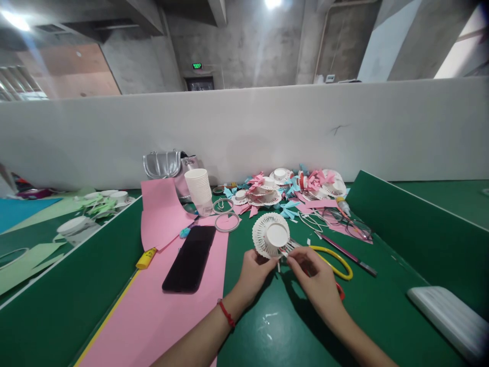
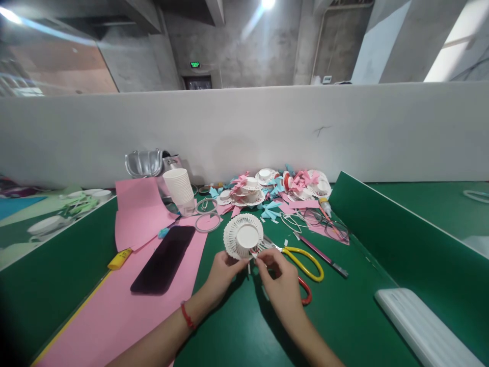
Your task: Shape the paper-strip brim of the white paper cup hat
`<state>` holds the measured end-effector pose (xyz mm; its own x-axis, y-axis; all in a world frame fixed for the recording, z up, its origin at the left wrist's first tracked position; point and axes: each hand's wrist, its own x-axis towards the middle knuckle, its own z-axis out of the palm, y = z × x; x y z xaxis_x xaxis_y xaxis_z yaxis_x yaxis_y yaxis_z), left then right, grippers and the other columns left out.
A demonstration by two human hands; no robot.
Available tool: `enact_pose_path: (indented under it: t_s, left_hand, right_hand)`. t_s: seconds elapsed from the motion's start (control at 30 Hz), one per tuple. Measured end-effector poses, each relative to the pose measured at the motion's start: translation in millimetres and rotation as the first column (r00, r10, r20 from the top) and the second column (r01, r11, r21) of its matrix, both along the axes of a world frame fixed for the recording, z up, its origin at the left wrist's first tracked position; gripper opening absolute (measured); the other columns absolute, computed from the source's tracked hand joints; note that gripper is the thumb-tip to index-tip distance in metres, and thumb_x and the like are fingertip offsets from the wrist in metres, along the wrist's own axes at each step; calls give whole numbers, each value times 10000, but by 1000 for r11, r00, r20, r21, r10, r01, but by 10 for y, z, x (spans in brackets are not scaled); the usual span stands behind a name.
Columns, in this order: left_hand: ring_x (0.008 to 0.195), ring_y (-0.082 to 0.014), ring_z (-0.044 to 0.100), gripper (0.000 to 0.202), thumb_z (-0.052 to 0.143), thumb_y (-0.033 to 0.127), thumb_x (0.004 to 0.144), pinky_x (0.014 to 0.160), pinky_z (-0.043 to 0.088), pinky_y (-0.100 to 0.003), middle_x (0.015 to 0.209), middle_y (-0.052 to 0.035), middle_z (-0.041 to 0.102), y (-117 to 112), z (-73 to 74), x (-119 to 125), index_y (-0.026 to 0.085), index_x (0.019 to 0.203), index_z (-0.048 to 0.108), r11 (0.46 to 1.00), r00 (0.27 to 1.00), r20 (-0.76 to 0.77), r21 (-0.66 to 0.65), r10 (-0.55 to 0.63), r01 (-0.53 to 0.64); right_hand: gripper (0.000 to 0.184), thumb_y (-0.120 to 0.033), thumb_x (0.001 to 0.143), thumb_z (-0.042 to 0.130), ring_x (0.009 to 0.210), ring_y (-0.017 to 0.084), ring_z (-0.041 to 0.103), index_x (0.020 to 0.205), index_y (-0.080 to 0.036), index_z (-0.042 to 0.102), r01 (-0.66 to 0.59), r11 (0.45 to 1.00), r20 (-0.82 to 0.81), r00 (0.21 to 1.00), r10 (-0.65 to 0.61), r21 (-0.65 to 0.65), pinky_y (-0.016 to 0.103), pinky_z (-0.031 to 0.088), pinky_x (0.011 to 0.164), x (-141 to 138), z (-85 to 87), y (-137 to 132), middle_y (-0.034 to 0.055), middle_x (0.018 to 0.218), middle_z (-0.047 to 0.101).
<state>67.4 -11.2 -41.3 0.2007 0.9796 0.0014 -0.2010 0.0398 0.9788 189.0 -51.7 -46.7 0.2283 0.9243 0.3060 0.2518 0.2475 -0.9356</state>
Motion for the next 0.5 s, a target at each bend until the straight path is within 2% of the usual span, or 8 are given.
enact_pose_path:
  t_s: [0.2, 0.37, 0.5]
  left_hand:
    - [619, -137, 562, 179, 678, 176, 571, 585, 423, -230, 717, -65, 668, 3, -5, -20, 85, 724, 660, 999, 999, -5, -16, -33, 33]
    - [570, -105, 525, 168, 681, 161, 569, 545, 397, -201, 659, -33, 648, 9, -4, -27, 92, 721, 665, 993, 993, 67, -60, -101, 105]
    - [546, -96, 505, 178, 673, 152, 574, 525, 385, -194, 645, -23, 639, 6, 15, -27, 100, 745, 667, 990, 990, 52, -38, -131, 133]
  right_hand:
    - [110, -261, 723, 548, 618, 163, 567, 712, -160, 589, -47, 999, 59, 997, 48, -19, 270, 447, 590, -18, 2, -12, 41, 675, 612]
    - [72, -231, 693, 554, 632, 176, 590, 663, -169, 573, -95, 993, 29, 995, 97, -67, 284, 460, 614, -37, -33, 15, 38, 658, 629]
    - [71, -221, 699, 526, 635, 177, 590, 669, -170, 565, -102, 990, 56, 993, 107, -98, 293, 459, 624, -26, -52, 22, 43, 662, 631]
